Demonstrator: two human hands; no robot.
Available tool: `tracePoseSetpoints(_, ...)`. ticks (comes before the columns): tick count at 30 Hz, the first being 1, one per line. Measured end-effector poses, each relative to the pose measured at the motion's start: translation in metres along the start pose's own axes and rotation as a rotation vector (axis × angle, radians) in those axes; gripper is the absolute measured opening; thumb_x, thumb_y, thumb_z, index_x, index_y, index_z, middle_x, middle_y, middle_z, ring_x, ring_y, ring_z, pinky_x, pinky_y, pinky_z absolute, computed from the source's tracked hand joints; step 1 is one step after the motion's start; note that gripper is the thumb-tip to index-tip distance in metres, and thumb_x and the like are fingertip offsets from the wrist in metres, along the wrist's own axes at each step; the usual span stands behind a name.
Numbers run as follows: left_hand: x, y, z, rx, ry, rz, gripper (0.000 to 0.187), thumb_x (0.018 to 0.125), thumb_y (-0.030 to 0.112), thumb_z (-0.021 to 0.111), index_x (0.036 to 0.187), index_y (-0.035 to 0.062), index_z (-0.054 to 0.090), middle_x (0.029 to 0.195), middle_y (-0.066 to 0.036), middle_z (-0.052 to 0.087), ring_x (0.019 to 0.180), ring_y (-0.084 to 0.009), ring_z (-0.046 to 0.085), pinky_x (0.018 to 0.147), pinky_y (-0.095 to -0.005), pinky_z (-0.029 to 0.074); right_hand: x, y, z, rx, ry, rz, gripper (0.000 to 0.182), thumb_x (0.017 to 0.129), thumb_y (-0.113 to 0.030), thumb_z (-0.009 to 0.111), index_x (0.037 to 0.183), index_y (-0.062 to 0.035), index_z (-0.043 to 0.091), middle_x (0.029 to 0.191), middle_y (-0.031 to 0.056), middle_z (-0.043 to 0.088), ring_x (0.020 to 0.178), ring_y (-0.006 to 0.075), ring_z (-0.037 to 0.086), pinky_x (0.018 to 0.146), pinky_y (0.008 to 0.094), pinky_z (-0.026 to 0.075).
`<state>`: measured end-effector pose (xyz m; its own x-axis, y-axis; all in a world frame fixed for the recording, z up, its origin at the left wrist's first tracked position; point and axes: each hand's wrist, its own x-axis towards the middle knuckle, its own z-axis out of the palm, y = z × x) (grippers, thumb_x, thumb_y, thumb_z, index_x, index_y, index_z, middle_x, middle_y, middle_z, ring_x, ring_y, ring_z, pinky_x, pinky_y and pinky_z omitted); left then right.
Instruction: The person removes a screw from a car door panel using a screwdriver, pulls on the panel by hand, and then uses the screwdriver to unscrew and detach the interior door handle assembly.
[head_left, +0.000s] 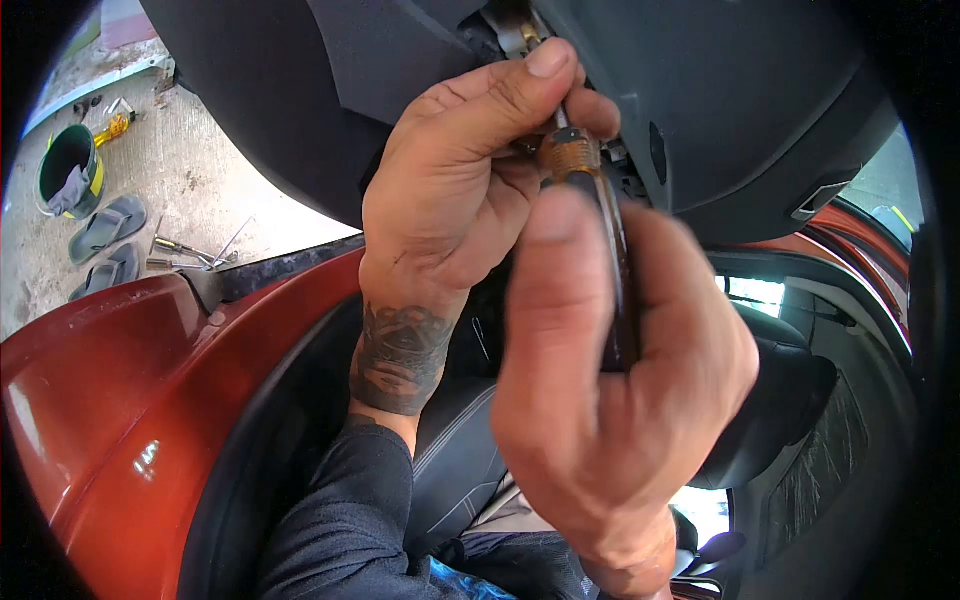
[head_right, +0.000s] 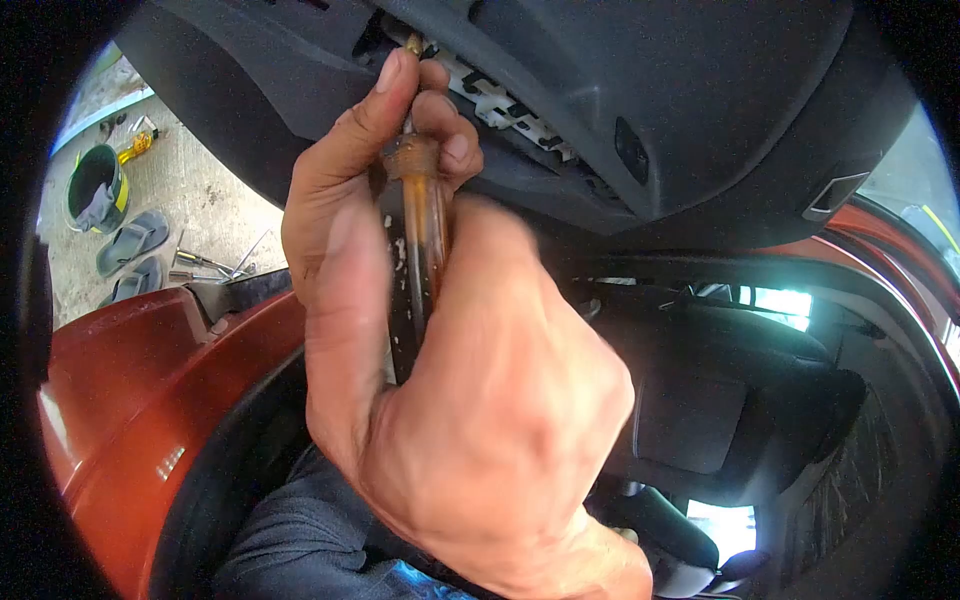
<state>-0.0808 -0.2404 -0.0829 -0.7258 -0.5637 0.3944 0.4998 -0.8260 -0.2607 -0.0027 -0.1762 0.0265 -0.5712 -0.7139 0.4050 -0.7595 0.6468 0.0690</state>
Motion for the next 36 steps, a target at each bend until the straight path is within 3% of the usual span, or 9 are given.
tracePoseSetpoints(3,-0.001,0.004,0.0,-0.179,-0.09,-0.094,0.02,0.092,0.023,0.063,0.096,0.0029,0.065,0.086,-0.01,0.068,0.08,-0.0148,0.064,0.075,-0.0259,0.051,-0.001,-0.011,-0.006,-0.198,-0.016,-0.11,0.023,0.085,-0.009,0.066,0.102,0.0046,0.059,0.067,0.0079,0.058,0.052,0.0081,0.049,0.047,0.0209,0.035)
tracePoseSetpoints(5,-0.007,0.004,0.013,-0.186,0.049,-0.027,0.02,0.091,0.023,0.064,0.095,0.0035,0.065,0.085,-0.009,0.068,0.079,-0.0149,0.065,0.075,-0.0263,0.051,-0.003,-0.016,-0.006,-0.415,-0.041,-0.19,0.031,0.082,-0.005,0.068,0.11,0.0039,0.057,0.078,0.0114,0.064,0.056,0.0082,0.055,0.048,0.0193,0.038)
tracePoseSetpoints(9,-0.007,0.004,0.006,-0.199,-0.022,-0.059,0.02,0.092,0.022,0.063,0.098,0.0027,0.065,0.087,-0.009,0.069,0.083,-0.0167,0.065,0.078,-0.0286,0.051,-0.007,-0.001,0.005,-0.197,0.161,-0.25,0.025,0.086,-0.009,0.068,0.105,0.0039,0.059,0.08,0.0125,0.065,0.064,0.0093,0.063,0.052,0.0214,0.045)
tracePoseSetpoints(12,-0.011,0.014,0.012,-0.12,0.033,-0.085,0.02,0.093,0.018,0.061,0.101,0.0012,0.065,0.093,-0.011,0.07,0.086,-0.0184,0.065,0.082,-0.0313,0.05,-0.006,-0.016,-0.003,-0.015,0.045,0.148,0.023,0.088,-0.012,0.067,0.101,0.0042,0.06,0.081,0.0115,0.066,0.068,0.0119,0.066,0.055,0.0248,0.049)
tracePoseSetpoints(19,-0.008,0.014,0.015,-0.131,0.152,-0.083,0.02,0.093,0.016,0.058,0.104,-0.0002,0.064,0.099,-0.013,0.069,0.089,-0.0186,0.065,0.086,-0.033,0.049,-0.007,0.008,0.01,-0.052,0.2,-0.2,0.026,0.087,-0.01,0.067,0.106,0.0057,0.059,0.085,0.0139,0.066,0.073,0.0144,0.067,0.06,0.0257,0.051)
tracePoseSetpoints(22,-0.008,0.011,0.002,-0.2,-0.042,-0.066,0.021,0.094,0.021,0.059,0.101,0.002,0.065,0.094,-0.01,0.069,0.086,-0.0152,0.065,0.084,-0.0277,0.049,-0.008,0.01,0.01,-0.039,0.197,-0.237,0.027,0.087,-0.009,0.067,0.107,0.0064,0.058,0.087,0.015,0.067,0.075,0.0154,0.067,0.062,0.0261,0.052)
tracePoseSetpoints(26,-0.012,0.0,0.007,-0.129,0.067,0.059,0.021,0.094,0.023,0.06,0.099,0.0032,0.065,0.092,-0.007,0.069,0.084,-0.0132,0.063,0.084,-0.0266,0.049,-0.007,0.012,0.01,-0.017,0.192,-0.274,0.029,0.086,-0.007,0.067,0.11,0.0073,0.058,0.09,0.0164,0.067,0.078,0.0169,0.068,0.065,0.0266,0.053)
tracePoseSetpoints(28,-0.009,0.009,0.003,-0.152,-0.013,-0.087,0.021,0.094,0.025,0.06,0.098,0.0047,0.065,0.09,-0.005,0.068,0.083,-0.011,0.062,0.083,-0.0257,0.048,-0.007,0.013,0.01,-0.01,0.189,-0.286,0.03,0.086,-0.006,0.067,0.111,0.0078,0.058,0.091,0.0171,0.067,0.079,0.0176,0.068,0.066,0.0268,0.053)
tracePoseSetpoints(36,-0.01,0.006,0.004,-0.083,-0.045,-0.036,0.021,0.094,0.026,0.06,0.097,0.0054,0.066,0.089,-0.003,0.069,0.082,-0.0093,0.062,0.077,-0.0227,0.048,-0.009,0.02,0.012,0.041,0.204,-0.335,0.035,0.085,-0.004,0.067,0.116,0.0096,0.057,0.096,0.02,0.068,0.085,0.0204,0.069,0.072,0.0279,0.055)
